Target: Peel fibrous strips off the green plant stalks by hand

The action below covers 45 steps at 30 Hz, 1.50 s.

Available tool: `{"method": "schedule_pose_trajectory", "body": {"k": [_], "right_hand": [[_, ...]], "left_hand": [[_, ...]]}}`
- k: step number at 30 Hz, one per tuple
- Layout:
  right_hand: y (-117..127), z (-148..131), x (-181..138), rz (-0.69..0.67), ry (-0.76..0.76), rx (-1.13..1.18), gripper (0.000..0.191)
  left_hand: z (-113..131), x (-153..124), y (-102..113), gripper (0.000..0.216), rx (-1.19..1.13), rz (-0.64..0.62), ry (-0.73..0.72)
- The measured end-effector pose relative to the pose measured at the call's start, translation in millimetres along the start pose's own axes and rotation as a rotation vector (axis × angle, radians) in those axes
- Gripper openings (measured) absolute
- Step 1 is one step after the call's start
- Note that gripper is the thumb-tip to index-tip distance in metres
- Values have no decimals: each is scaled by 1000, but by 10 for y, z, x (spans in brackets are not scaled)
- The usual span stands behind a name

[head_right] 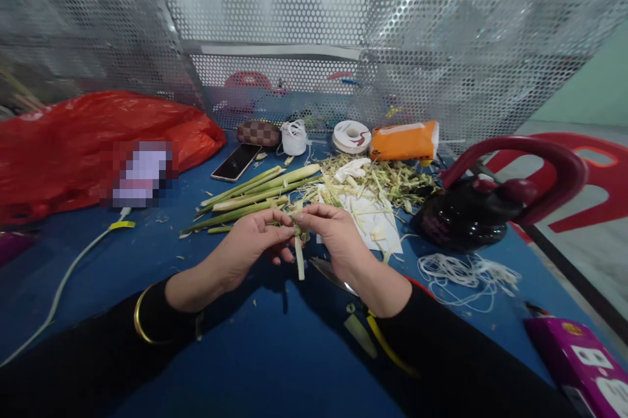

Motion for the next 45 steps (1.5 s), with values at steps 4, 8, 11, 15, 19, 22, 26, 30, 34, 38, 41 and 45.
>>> {"method": "schedule_pose_trajectory", "body": {"k": [4,8,11,15,19,22,26,30,34,38,41,45], "right_hand": [[12,1,5,8,13,5,17],[-3,0,-5,-7,28,-50,15],[-30,11,-27,-22,11,-52,14],[-53,-26,-30,-51,65,-100,12],[-61,-24,-37,-52,96,-138,12],[-63,-16,-58,-33,114,-159,13],[-59,-22,-69,-22,132,-210,14],[-35,-119,-3,-62,189,-284,13],[99,-158,84,-26,152,-312,25],[132,-44,85,-36,20,-198,28],[94,-34,62,-54,42,-175,22],[66,-83,47,-50,130,-246,19]], "left_hand": [[-13,0,-21,14,5,-27,11],[-70,14,-74,27,9,-118,44],[-109,30,-67,29,20,-119,59],[-134,41,-46,22,74,-75,91],[-130,45,-55,21,151,-75,86],[-150,52,-87,22,203,-120,74],[-173,51,-112,22,218,-142,78],[-125,40,-71,21,74,-79,75],[-58,45,14,21,-50,-15,30],[-44,58,54,26,-98,-17,16],[-61,53,37,29,-77,-31,33],[-89,48,11,19,-44,-23,57]]}}
Point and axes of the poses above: each hand's wrist, its own x-axis towards the middle knuckle, its own y-axis out of the back of the hand, z = x × y, the point moved 8 cm from there along x, towards the middle knuckle, and after that the axes turned 14 degrees about y, right-handed, at the moved point
